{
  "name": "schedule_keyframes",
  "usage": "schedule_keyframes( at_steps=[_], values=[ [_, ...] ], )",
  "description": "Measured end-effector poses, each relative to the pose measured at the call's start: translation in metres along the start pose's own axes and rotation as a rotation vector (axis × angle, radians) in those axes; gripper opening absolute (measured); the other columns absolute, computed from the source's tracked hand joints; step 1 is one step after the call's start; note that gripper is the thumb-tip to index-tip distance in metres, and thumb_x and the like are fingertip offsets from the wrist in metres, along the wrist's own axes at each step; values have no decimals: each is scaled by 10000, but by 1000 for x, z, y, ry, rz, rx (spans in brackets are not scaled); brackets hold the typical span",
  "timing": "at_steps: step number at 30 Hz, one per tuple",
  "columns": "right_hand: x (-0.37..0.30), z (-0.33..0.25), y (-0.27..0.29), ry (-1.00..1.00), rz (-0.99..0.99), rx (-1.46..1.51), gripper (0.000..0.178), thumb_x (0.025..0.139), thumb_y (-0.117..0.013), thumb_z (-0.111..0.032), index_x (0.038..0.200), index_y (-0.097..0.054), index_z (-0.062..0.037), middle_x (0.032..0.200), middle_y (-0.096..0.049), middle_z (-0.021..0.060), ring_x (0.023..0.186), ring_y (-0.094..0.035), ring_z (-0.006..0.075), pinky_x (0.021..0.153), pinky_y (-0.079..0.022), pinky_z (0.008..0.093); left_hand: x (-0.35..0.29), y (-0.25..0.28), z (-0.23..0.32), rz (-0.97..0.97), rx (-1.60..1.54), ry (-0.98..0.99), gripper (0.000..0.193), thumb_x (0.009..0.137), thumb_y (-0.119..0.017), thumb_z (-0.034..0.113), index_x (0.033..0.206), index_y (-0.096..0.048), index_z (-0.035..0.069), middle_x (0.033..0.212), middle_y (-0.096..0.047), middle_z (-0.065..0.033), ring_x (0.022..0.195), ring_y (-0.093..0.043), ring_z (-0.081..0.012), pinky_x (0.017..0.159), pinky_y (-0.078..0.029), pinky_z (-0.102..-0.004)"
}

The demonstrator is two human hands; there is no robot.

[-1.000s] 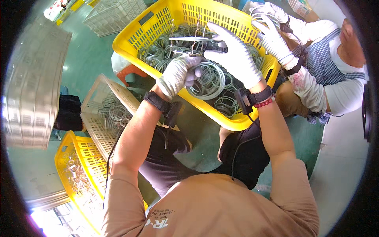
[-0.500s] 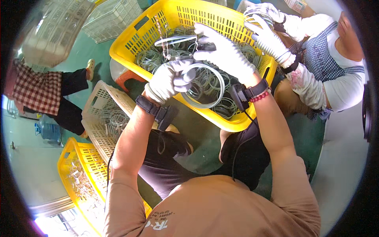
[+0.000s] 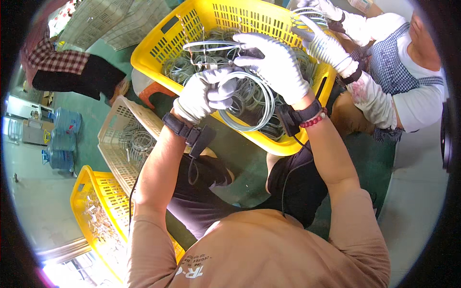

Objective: The person is manually assembling metal wire components and placing them into baskets in a factory setting.

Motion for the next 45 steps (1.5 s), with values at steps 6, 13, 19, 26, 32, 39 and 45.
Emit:
schedule_keyframes(
  at_steps=[6,13,19,26,32,39,45],
  values=[
    [11,-40,4,-197,-131,-211,489,845,-812,-206,1292,-695,-44,1189,-736,143,1056,-714,278,929,-563,359,-4,15,-2,263,323,36,174,1031,-537,212,1085,-629,74,704,-525,31,496,-329,-36,424,-233,-215],
    [3,-38,-19,46,-1,-457,506,764,-897,-269,1198,-734,-67,888,-726,69,743,-672,205,709,-561,314,2,18,-6,460,505,63,156,1025,-589,220,1100,-671,111,729,-584,31,546,-418,-44,482,-301,-217],
    [2,-24,-19,-30,-16,-591,484,772,-888,-279,1173,-735,-56,912,-723,88,776,-677,253,726,-559,314,9,14,-8,454,571,37,90,1004,-598,203,967,-653,142,711,-577,30,490,-410,-34,429,-292,-206],
    [-4,7,11,-245,92,-178,460,868,-816,-302,1215,-703,-21,1066,-745,91,903,-704,202,804,-560,324,-11,49,25,740,640,-135,139,1036,-611,191,1036,-701,86,708,-626,-8,475,-436,-70,434,-319,-227],
    [-51,56,-37,-607,-453,-217,299,912,-728,-320,1032,-768,-49,855,-739,173,746,-720,267,737,-557,381,-18,33,35,754,672,-293,165,1033,-626,189,1089,-745,89,720,-661,-5,498,-513,-75,458,-388,-227],
    [-52,98,-42,-613,-221,-349,223,903,-740,-240,955,-770,-25,717,-711,94,605,-646,152,625,-539,358,-16,22,24,653,632,-292,196,1031,-640,168,1175,-732,71,752,-658,10,551,-534,-81,507,-413,-226],
    [-38,76,-36,-454,-154,-576,331,858,-723,-342,1007,-772,-50,878,-726,219,801,-703,380,755,-543,439,-16,30,30,462,418,-315,261,1043,-586,104,1283,-651,29,933,-707,-48,705,-642,-123,640,-559,-280]
  ],
)
Point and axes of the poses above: each hand's wrist, its own x-axis towards the middle knuckle, its own y-axis out of the back of the hand, z = x × y, the point moved 7 cm from there along x, towards the middle knuckle
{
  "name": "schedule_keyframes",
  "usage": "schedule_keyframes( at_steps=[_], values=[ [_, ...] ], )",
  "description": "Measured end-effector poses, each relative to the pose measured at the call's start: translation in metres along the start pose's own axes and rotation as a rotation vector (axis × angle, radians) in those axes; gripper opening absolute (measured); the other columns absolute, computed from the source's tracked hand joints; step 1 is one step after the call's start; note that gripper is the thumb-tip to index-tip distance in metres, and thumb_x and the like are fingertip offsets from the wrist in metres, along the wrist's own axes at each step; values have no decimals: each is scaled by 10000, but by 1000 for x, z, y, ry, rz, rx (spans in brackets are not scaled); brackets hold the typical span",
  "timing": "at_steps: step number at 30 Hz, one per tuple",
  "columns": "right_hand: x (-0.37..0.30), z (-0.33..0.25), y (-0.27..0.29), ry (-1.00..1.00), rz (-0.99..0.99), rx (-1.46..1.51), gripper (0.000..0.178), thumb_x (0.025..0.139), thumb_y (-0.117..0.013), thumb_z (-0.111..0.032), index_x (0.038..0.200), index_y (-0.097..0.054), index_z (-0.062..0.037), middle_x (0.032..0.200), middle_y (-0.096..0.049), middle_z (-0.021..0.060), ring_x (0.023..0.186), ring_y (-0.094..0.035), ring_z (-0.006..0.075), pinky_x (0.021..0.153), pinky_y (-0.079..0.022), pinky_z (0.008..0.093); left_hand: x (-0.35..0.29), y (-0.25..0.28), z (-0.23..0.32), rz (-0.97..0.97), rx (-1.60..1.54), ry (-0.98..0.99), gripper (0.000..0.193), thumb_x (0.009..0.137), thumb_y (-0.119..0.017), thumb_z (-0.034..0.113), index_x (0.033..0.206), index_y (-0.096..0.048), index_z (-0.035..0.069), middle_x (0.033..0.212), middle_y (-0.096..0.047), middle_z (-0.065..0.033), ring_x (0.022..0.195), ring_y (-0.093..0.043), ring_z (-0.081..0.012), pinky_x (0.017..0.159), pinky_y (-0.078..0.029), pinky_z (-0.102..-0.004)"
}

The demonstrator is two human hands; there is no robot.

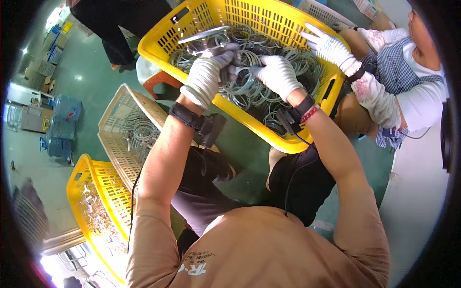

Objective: The person is manually assembling metal wire components and placing them into baskets in a factory setting.

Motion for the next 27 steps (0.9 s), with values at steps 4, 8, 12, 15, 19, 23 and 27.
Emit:
schedule_keyframes(
  at_steps=[4,8,12,15,19,23,27],
  values=[
    [-1,-10,16,60,17,-109,408,925,-643,-438,919,-738,-42,914,-709,231,874,-685,435,794,-538,515,6,6,-4,-62,-105,18,259,1032,-593,77,1280,-658,45,948,-711,-41,759,-661,-137,681,-571,-289],
    [-4,-19,31,55,2,-117,388,949,-620,-411,900,-720,-40,889,-703,224,839,-674,436,772,-531,524,13,17,-15,85,-74,52,261,1012,-602,34,1265,-664,53,956,-716,-39,770,-671,-150,710,-585,-299],
    [2,-22,38,-32,-80,466,341,1006,-638,-382,965,-738,-58,795,-720,105,643,-666,226,586,-522,350,27,33,-16,93,-34,21,277,998,-610,28,1271,-655,42,976,-718,-47,805,-685,-176,757,-591,-301],
    [-7,-11,40,-216,-374,1036,339,1049,-617,-354,1107,-736,-41,819,-697,10,597,-606,53,512,-470,199,29,-5,-12,-34,-276,61,202,1033,-606,169,1189,-677,61,931,-708,-58,813,-652,-187,795,-554,-358],
    [-2,2,67,-203,-278,1189,350,1082,-565,-321,1184,-714,-22,800,-676,15,610,-606,75,528,-473,210,28,-20,0,272,-301,2,278,1057,-599,245,1299,-658,120,880,-647,1,736,-610,-157,687,-546,-333],
    [8,32,103,-142,145,1171,263,1061,-619,-258,1206,-713,-59,787,-699,29,591,-610,83,499,-468,218,32,7,-7,252,318,-36,159,1025,-660,188,1131,-728,92,840,-676,5,667,-582,-113,596,-465,-299],
    [21,18,102,-76,298,1064,267,1064,-611,-253,1215,-706,-55,792,-709,30,598,-613,82,533,-488,223,41,33,-38,175,815,-273,248,933,-780,238,895,-694,9,733,-678,-15,625,-579,-104,576,-476,-332]
  ],
)
Point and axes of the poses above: each hand's wrist, its own x-axis towards the middle knuckle, its own y-axis out of the back of the hand, z = x × y, the point moved 7 cm from there along x, towards the middle knuckle
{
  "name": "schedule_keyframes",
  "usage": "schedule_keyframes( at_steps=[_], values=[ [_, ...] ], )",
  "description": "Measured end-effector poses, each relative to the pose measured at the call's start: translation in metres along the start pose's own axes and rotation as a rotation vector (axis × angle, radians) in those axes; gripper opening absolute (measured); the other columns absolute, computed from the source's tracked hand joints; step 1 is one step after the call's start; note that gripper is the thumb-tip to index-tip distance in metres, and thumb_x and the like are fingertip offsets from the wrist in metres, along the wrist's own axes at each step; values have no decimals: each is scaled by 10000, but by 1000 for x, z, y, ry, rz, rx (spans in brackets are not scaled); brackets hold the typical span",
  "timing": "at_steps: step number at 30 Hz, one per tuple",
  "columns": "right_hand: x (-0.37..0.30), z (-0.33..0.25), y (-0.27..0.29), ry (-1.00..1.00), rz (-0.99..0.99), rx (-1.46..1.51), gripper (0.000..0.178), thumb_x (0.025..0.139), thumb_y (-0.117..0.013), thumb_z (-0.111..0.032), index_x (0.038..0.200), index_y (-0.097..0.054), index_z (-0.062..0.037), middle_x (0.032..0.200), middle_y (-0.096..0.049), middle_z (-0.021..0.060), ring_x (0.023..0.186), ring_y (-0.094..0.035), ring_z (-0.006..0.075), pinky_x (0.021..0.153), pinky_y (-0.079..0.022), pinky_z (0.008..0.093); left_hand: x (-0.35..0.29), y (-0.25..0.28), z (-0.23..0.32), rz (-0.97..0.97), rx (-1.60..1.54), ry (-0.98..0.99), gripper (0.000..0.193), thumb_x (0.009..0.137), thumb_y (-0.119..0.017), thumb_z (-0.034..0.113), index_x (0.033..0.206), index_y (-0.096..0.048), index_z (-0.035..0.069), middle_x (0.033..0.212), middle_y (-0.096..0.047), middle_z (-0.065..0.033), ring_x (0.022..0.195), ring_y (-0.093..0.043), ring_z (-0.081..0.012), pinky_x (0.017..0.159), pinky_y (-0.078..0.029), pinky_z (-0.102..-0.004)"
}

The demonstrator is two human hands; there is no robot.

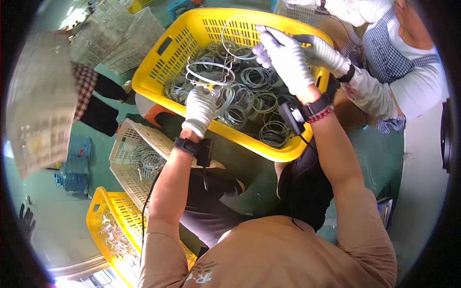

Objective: The person is manually assembling metal wire components and placing them into baskets in a factory setting.

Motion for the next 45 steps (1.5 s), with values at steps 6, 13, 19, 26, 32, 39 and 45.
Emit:
schedule_keyframes(
  at_steps=[6,13,19,26,32,39,45],
  values=[
    [-2,-6,-3,39,-76,-120,265,1049,-609,-207,1237,-711,-50,812,-703,20,644,-602,76,615,-500,229,-2,-13,9,-78,121,40,281,875,-797,298,961,-741,36,734,-696,-149,615,-618,-291,645,-517,-388],
    [-26,-26,-29,285,-409,-363,283,1030,-634,-213,1225,-734,-34,883,-719,6,738,-606,75,675,-495,233,-4,-15,15,-341,-136,297,238,948,-749,159,1157,-695,61,898,-725,-6,693,-645,-119,622,-533,-284],
    [-35,-37,-40,276,-519,-360,253,953,-763,-237,1119,-761,-45,878,-725,-7,789,-604,48,715,-490,229,4,0,19,-339,119,152,263,911,-781,200,1092,-700,28,843,-735,-28,651,-609,-119,626,-518,-315],
    [-37,-33,-38,310,-293,-662,265,920,-784,-163,1140,-761,-16,971,-773,49,897,-706,111,817,-563,268,7,4,8,-250,214,165,311,871,-794,213,1069,-706,-10,754,-712,-87,616,-607,-161,597,-511,-334],
    [-66,-48,-67,612,-235,-568,290,948,-720,-176,1231,-743,-117,1074,-759,161,979,-749,310,856,-590,375,2,15,18,-146,139,274,251,894,-767,164,1092,-723,16,766,-695,-55,638,-628,-141,583,-514,-321],
    [-76,-48,-82,657,-366,-639,382,958,-655,-83,1336,-681,-134,1135,-722,193,1008,-716,347,843,-589,402,-9,20,38,-133,52,259,312,936,-796,306,996,-700,15,723,-672,-18,588,-591,-112,535,-473,-294],
    [-61,-60,-62,477,-207,-274,320,1010,-636,-74,1326,-684,-71,1008,-768,16,821,-686,71,726,-549,224,-10,25,50,-171,-162,225,188,962,-750,237,1001,-720,55,710,-659,6,610,-572,-72,541,-436,-252]
  ],
)
Point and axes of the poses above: each hand's wrist, its own x-axis towards the middle knuckle, its own y-axis out of the back of the hand, z = x × y, the point moved 7 cm from there along x, towards the middle knuckle
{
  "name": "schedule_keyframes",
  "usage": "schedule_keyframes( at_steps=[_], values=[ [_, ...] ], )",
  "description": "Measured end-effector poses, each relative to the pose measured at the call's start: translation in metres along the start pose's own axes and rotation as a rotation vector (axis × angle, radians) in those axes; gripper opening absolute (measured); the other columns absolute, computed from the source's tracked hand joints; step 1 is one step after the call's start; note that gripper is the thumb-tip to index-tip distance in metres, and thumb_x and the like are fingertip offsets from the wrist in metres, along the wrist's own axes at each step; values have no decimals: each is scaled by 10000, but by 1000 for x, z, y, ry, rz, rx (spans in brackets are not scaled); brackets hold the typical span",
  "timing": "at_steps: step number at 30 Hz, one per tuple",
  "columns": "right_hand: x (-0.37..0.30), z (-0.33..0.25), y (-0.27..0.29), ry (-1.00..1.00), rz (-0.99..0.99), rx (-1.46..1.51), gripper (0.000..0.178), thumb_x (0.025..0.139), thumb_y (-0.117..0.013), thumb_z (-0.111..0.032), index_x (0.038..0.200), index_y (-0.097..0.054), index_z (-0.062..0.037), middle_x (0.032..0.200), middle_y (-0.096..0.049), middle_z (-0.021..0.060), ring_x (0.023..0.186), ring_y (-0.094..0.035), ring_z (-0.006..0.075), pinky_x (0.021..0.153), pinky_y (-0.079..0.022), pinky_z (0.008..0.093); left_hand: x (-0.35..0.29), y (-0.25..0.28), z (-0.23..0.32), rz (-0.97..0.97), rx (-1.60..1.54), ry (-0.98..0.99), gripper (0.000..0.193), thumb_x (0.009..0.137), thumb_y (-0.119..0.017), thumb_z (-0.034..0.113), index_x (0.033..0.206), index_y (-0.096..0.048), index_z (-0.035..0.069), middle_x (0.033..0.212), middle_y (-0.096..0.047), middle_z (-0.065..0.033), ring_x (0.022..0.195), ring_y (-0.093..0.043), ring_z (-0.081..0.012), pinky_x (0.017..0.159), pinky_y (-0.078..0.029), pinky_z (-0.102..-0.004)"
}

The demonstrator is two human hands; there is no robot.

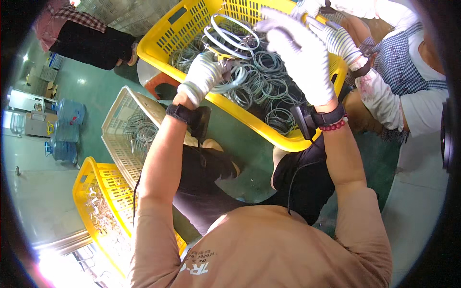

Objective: The person is manually assembling metal wire components and placing them into baskets in a factory setting.

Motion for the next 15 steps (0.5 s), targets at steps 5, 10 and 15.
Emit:
schedule_keyframes(
  at_steps=[5,10,15],
  values=[
    [3,39,18,-82,-46,-191,399,963,-621,-11,1356,-655,-74,1082,-742,21,969,-658,90,862,-533,245,-22,-25,26,-420,-136,-29,317,986,-646,149,1283,-718,64,874,-688,19,656,-523,-20,551,-400,-188],
    [0,10,2,-20,-82,-315,221,933,-702,-73,1147,-730,-25,1052,-757,134,951,-722,238,869,-562,340,-29,-31,19,-457,-229,-219,247,941,-701,194,1128,-725,34,886,-692,-22,660,-556,-70,573,-464,-232],
    [-6,7,9,223,12,-472,140,892,-751,-74,1028,-762,-44,986,-756,120,889,-720,289,812,-564,387,-4,-37,-31,107,-166,72,150,942,-738,187,901,-675,58,739,-655,0,599,-559,-112,549,-457,-306]
  ],
)
Point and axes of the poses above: each hand's wrist, its own x-axis towards the middle knuckle, its own y-axis out of the back of the hand, z = x × y, the point moved 7 cm from there along x, towards the middle knuckle
